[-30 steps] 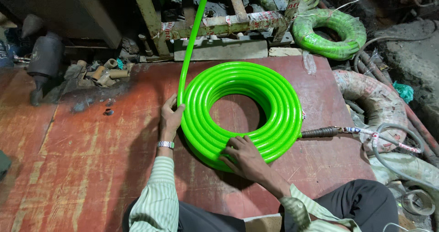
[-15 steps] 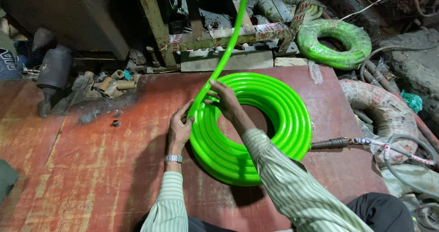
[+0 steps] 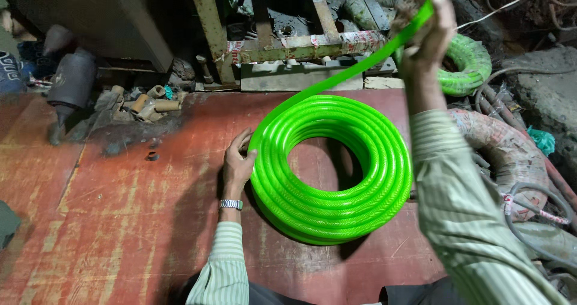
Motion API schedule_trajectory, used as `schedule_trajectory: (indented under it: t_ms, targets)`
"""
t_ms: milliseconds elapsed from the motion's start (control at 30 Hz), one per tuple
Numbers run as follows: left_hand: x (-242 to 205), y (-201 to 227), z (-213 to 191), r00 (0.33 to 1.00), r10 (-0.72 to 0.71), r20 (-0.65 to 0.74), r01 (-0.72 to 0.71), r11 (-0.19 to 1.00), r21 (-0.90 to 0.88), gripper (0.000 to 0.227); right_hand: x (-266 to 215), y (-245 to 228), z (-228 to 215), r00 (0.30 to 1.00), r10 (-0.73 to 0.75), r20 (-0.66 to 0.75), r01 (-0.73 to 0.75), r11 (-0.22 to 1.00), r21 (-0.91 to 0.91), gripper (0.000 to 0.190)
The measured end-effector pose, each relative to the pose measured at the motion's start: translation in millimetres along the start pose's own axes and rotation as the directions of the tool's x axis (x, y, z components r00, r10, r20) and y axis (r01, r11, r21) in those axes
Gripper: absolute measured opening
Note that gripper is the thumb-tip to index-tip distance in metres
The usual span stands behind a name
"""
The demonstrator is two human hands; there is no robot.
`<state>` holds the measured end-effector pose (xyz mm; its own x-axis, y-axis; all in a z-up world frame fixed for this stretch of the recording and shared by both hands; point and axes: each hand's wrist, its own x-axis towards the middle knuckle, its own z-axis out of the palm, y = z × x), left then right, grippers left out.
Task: The person coils a green hose on a flat surface, using their hands to press each loop together and maintain a tight spiral.
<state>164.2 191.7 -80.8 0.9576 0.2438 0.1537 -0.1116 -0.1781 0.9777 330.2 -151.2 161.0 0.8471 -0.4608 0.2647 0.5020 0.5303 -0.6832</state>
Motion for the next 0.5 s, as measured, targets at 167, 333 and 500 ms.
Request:
schedule_trajectory:
  t_ms: [167,333,500]
  targets:
    - [-1.5,0.3,0.1,0.998,-0.043,-0.043,0.044,0.999,0.024,0.068,19.2,-65.0,1.9,0.985,-0.075,0.157,0.104,0.976,-0.189,0.018]
    - [1.4,-19.7,0.9,0.997,-0.035,-0.066,0.035,0.999,0.002,0.064,33.2,-70.4,-3.9,0.848,-0.203,0.489,0.421,0.819,-0.39,0.037]
    - [-2.3,-6.9,0.1,0.998,-0.051,-0.039,0.052,0.998,0.032,0.058,10.9,-71.0,-3.9,0.759,-0.1,0.643,0.579,0.556,-0.597,0.041]
